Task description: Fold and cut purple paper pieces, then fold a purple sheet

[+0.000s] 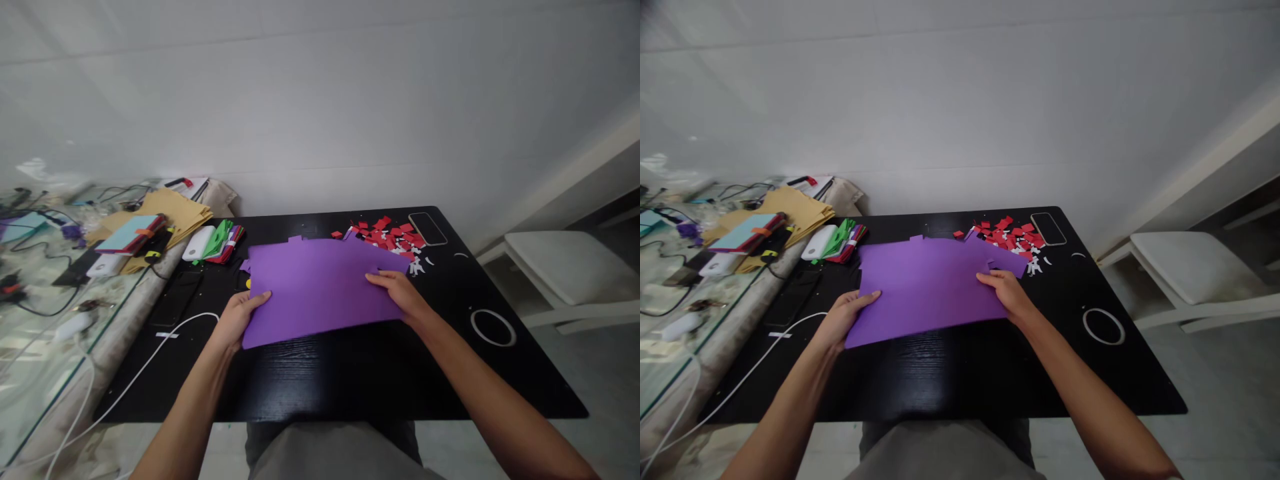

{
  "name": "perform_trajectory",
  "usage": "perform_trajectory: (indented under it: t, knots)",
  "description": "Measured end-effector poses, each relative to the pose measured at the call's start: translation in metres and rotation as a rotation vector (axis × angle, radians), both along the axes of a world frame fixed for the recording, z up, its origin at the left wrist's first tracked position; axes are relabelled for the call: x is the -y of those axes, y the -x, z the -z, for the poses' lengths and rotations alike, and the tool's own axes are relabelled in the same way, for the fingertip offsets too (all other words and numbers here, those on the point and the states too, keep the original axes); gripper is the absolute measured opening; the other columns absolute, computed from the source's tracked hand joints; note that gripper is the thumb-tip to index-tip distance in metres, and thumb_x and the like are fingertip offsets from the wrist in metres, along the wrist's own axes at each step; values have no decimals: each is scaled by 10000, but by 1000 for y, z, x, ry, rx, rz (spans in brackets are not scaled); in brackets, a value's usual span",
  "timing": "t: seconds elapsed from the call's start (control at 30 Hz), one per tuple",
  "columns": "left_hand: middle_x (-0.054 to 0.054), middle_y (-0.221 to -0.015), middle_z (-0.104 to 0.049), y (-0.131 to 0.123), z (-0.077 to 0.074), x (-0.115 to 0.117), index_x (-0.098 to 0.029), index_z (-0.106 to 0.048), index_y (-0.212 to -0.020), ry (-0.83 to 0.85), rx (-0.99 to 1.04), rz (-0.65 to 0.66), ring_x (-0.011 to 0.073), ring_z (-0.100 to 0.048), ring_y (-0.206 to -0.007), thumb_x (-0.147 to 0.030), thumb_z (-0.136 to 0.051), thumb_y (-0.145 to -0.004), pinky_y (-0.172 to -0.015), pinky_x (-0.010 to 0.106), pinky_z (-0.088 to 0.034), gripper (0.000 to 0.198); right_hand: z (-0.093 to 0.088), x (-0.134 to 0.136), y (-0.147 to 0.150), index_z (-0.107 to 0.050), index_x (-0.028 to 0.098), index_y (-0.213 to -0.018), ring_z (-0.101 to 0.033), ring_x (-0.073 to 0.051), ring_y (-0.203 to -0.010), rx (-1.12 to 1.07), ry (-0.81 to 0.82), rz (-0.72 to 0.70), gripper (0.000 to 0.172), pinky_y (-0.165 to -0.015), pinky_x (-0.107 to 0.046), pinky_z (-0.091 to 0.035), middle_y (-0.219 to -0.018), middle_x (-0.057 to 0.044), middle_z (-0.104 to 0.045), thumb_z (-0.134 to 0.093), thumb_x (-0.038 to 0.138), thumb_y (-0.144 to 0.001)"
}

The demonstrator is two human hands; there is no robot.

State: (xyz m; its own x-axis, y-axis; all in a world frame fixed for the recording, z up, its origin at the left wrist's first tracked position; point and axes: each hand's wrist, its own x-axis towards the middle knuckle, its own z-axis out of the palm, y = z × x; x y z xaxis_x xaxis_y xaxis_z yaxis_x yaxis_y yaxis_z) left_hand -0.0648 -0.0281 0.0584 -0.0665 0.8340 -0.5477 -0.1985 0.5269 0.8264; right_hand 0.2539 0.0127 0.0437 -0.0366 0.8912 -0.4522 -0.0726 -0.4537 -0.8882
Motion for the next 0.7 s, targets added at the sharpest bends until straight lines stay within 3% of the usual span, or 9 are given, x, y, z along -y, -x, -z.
perform_trajectory:
  t: [0.13, 0.37, 0.57, 0.7]
  knots:
    - [60, -644, -738, 2, 1, -1, -127, -730, -760, 32, 31, -66, 164, -659, -496, -263, -857, -683, -521, 255, -555, 201, -4, -6, -2, -742, 185, -718, -671, -208, -582, -69, 68, 44, 127, -574, -318, -530, -697, -68, -742, -800, 288, -765]
    - [62, -640, -732, 6, 5, 10, -121, -731, -726, 34, 29, -54, 156, -646, -513, -316, -887, -648, -510, 236, -519, 262, 0, 6, 0, -718, 182, -670, -631, -179, -547, -73, 152, 45, 155, -516, -279, -480, -632, -47, -698, -816, 275, -745]
    - [68, -692, -744, 14, 14, 31, -125, -766, -792, 22, -57, 157, 155, -621, -534, -510, -901, -664, -520, 239, -481, 428, 17, 26, -9, -745, 159, -777, -610, -168, -638, 65, -25, -250, 370, -611, -283, -440, -739, -37, -712, -803, 524, -773]
    - [67, -715, -738, 17, 21, 44, -126, -779, -831, 4, -167, 311, 148, -596, -554, -606, -845, -723, -534, 235, -460, 496, 26, 38, -10, -641, 187, -654, -489, -129, -590, 216, -119, -345, 329, -600, -273, -362, -628, 33, -571, -751, 465, -792]
